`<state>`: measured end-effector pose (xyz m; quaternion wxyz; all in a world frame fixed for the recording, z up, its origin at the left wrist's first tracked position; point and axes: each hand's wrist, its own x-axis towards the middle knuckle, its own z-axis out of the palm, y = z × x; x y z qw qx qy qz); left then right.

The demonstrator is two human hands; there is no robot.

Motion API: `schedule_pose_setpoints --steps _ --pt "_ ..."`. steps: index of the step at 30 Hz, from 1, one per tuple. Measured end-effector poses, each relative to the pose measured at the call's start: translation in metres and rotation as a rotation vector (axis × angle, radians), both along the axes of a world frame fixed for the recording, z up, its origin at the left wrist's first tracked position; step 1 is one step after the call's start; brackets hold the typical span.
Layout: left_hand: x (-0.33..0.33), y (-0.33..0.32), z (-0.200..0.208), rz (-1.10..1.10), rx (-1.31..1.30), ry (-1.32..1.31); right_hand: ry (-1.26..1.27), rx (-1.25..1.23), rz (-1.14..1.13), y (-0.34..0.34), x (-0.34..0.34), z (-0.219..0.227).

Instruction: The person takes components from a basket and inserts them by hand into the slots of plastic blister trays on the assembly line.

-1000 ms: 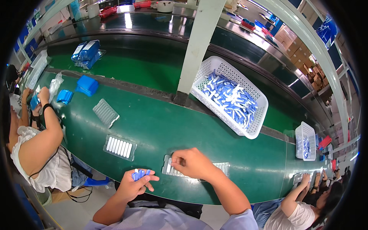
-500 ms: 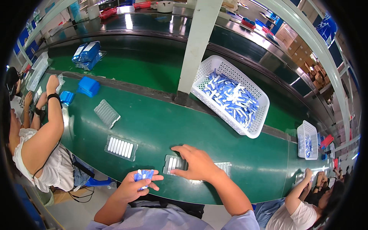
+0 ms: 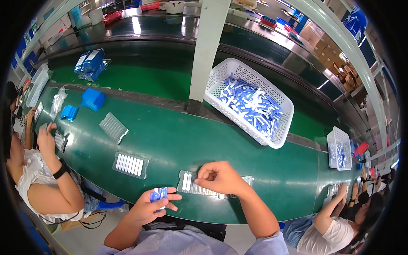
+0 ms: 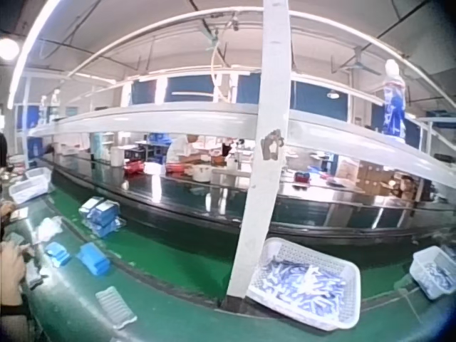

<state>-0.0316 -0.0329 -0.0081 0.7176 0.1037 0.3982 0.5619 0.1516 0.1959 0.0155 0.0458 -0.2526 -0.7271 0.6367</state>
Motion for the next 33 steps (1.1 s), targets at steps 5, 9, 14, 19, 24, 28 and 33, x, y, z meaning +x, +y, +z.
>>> schedule_pose_setpoints --steps 5,9,14,19,24,28,33 --pt "-0.001 0.001 0.001 0.017 -0.020 -0.110 -0.248 0.489 0.245 -0.004 -0.022 0.020" --pt "-0.002 0.001 0.005 0.034 -0.034 -0.184 -0.121 0.873 0.214 -0.009 -0.022 0.009" --pt "-0.002 -0.002 0.003 -0.023 -0.007 -0.148 -0.015 0.445 -0.028 -0.023 -0.018 0.020" --pt "0.009 0.008 0.005 -0.198 0.071 -0.144 0.092 0.313 0.126 -0.059 -0.014 0.022" --pt "0.008 0.010 0.007 -0.199 0.044 -0.067 0.221 -0.200 -0.393 -0.028 0.014 0.004" --pt "0.006 0.009 0.002 -0.097 -0.026 -0.060 0.114 0.019 -0.296 -0.031 0.018 0.014" --pt "0.005 0.009 0.000 -0.086 -0.026 -0.067 0.099 0.443 -0.080 -0.019 0.014 0.010"
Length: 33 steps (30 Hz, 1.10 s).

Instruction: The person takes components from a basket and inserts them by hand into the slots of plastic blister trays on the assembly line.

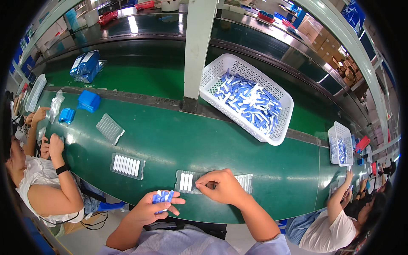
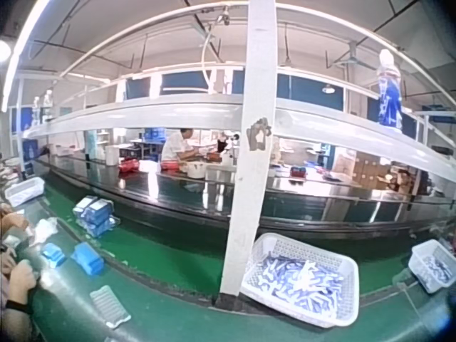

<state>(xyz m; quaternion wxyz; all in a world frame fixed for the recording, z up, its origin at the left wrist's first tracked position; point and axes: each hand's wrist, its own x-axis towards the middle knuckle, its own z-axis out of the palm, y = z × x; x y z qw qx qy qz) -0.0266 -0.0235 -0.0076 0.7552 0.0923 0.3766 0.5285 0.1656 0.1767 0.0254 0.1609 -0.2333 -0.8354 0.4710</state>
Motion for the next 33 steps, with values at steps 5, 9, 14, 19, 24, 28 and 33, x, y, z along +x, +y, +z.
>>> schedule_pose_setpoints --steps 5,9,14,19,24,28,33 --pt "-0.002 -0.003 0.000 0.008 -0.006 -0.028 -0.068 -0.500 -0.162 0.013 -0.007 0.000" --pt "-0.002 -0.003 0.005 0.030 -0.045 -0.019 -0.081 -0.576 -0.268 0.017 -0.010 0.003" --pt "-0.003 -0.006 0.005 0.049 -0.049 -0.026 -0.073 -0.476 -0.281 0.007 -0.008 0.005" --pt "-0.004 -0.007 0.002 0.071 -0.064 -0.077 0.081 0.768 0.008 -0.016 -0.001 -0.003" --pt "-0.003 -0.005 0.001 0.061 -0.045 -0.073 0.005 0.728 0.032 -0.028 0.005 -0.020" --pt "-0.003 -0.004 0.001 0.049 -0.045 -0.066 -0.154 0.351 0.050 -0.023 0.004 -0.006" --pt "-0.002 -0.005 0.002 0.055 -0.029 -0.013 -0.385 0.302 0.194 -0.019 0.003 0.010"
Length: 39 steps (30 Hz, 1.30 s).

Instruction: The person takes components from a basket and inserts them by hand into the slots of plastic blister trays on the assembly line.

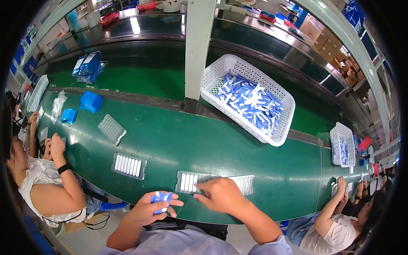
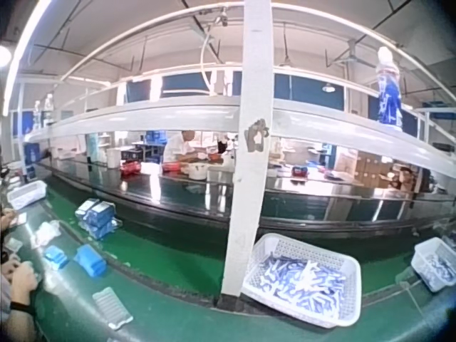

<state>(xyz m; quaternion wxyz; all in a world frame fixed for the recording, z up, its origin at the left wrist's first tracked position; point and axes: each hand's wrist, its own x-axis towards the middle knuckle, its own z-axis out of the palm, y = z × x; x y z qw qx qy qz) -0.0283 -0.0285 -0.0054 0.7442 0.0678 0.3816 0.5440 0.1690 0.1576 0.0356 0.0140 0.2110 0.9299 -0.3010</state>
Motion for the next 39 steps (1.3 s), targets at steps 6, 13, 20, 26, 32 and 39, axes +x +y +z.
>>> schedule_pose_setpoints --steps 6,13,20,26,32,39 --pt "0.010 0.003 0.000 -0.077 0.011 -0.002 0.349 -0.416 -0.291 -0.025 -0.009 0.003" --pt "0.017 0.006 0.004 -0.141 0.039 0.010 0.436 -0.899 -0.672 0.006 0.004 -0.009" --pt "0.010 0.006 0.002 -0.062 -0.015 0.042 0.115 -0.451 -0.133 0.049 -0.007 -0.001" --pt "0.008 0.004 0.005 -0.080 0.049 0.055 0.028 0.050 0.035 0.036 -0.017 -0.006" --pt "0.001 0.003 0.007 -0.080 0.007 0.020 0.121 0.009 -0.041 0.035 -0.010 -0.006" --pt "0.013 0.014 0.011 -0.121 0.074 0.014 0.288 -0.336 -0.035 -0.022 -0.018 0.003"
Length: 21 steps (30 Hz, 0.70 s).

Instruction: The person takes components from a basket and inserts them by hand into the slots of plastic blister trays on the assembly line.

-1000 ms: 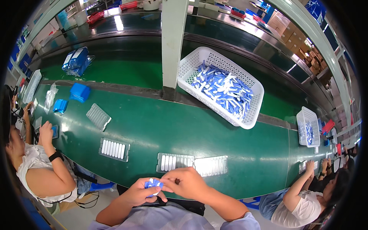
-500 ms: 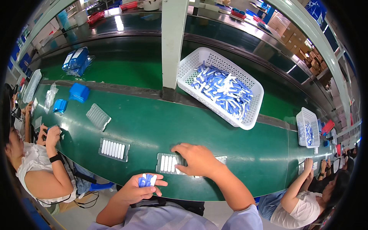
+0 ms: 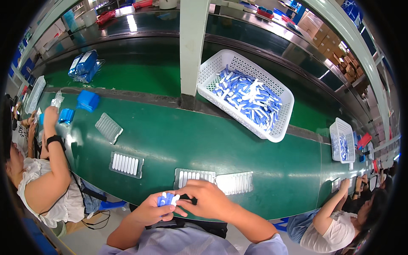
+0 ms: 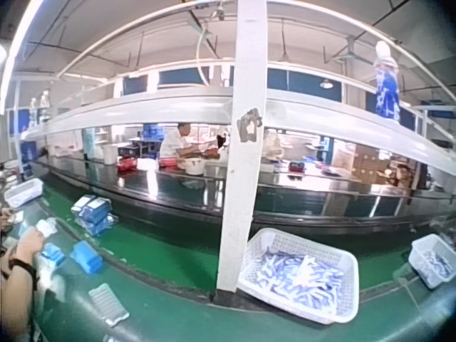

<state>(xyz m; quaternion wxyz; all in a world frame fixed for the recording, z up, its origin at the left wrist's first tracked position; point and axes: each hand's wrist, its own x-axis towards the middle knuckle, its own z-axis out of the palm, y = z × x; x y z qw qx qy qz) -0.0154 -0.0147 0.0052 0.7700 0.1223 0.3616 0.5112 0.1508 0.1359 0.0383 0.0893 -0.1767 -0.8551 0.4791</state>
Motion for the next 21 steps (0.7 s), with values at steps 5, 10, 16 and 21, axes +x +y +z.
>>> schedule_pose_setpoints --steps 5,10,16,21 --pt "0.003 0.000 -0.003 0.015 -0.009 0.048 -0.029 -0.172 0.067 0.004 0.006 -0.010" --pt "-0.001 -0.002 -0.003 -0.037 0.004 0.028 0.124 -0.088 0.153 0.014 0.007 -0.005" --pt "0.005 -0.003 -0.002 -0.002 -0.040 0.327 0.100 -0.150 -0.051 0.007 0.009 -0.001" --pt "0.012 0.000 -0.002 0.030 0.029 0.353 -0.022 -0.348 -0.136 -0.007 0.018 -0.010"
